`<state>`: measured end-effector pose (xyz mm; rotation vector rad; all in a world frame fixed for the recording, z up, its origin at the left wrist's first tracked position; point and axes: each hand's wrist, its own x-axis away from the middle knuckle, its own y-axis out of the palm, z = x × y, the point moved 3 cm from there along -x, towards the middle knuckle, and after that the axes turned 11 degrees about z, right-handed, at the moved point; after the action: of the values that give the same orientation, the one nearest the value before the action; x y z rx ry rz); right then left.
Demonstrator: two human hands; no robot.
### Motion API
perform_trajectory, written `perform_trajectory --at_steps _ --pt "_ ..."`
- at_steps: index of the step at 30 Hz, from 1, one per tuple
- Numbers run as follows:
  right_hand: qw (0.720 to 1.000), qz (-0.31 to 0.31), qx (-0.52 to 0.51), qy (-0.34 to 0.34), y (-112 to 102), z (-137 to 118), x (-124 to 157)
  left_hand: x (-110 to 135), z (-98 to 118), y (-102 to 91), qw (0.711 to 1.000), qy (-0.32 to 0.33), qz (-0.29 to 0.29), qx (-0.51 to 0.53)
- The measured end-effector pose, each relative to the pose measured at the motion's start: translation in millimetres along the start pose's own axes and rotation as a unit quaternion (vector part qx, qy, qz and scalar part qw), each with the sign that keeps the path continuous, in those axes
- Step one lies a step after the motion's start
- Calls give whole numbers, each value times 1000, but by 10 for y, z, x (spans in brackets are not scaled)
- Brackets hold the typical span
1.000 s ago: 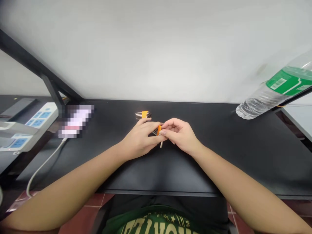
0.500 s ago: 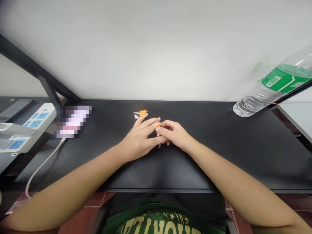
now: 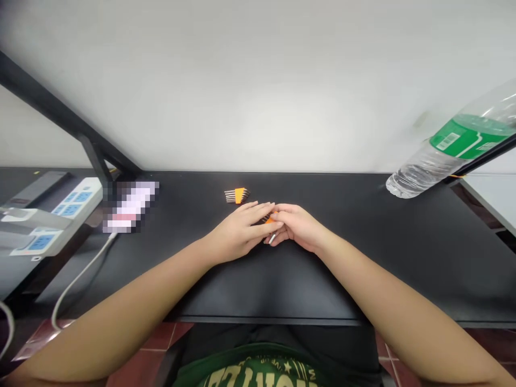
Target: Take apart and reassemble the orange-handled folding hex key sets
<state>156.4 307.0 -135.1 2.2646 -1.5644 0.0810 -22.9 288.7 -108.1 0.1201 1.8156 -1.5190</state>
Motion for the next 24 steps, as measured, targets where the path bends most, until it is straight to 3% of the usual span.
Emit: perform_trajectory --at_steps 4,8,10,14,18,21,24 --pt "983 110 141 -47 -198 -40 -90 22 -227 -85 997 -68 22 17" --pt "926 200 298 -118 -421 -69 -161 91 -560 -174 974 -213 -19 -71" --pt "897 227 347 -156 -493 -82 -185 127 -674 -176 963 -254 -41 -81" --pt "853 258 405 -206 -551 -109 -223 160 -762 -101 954 -282 -69 -74" --pt "768 284 515 -255 -563 -187 -197 156 -782 -29 948 -295 -81 -85" --pt "721 285 579 -250 -607 -242 -146 147 -814 -25 948 -299 -73 -85" --pt "697 295 615 -221 -659 -270 -106 147 -843 -43 945 -311 -64 -78"
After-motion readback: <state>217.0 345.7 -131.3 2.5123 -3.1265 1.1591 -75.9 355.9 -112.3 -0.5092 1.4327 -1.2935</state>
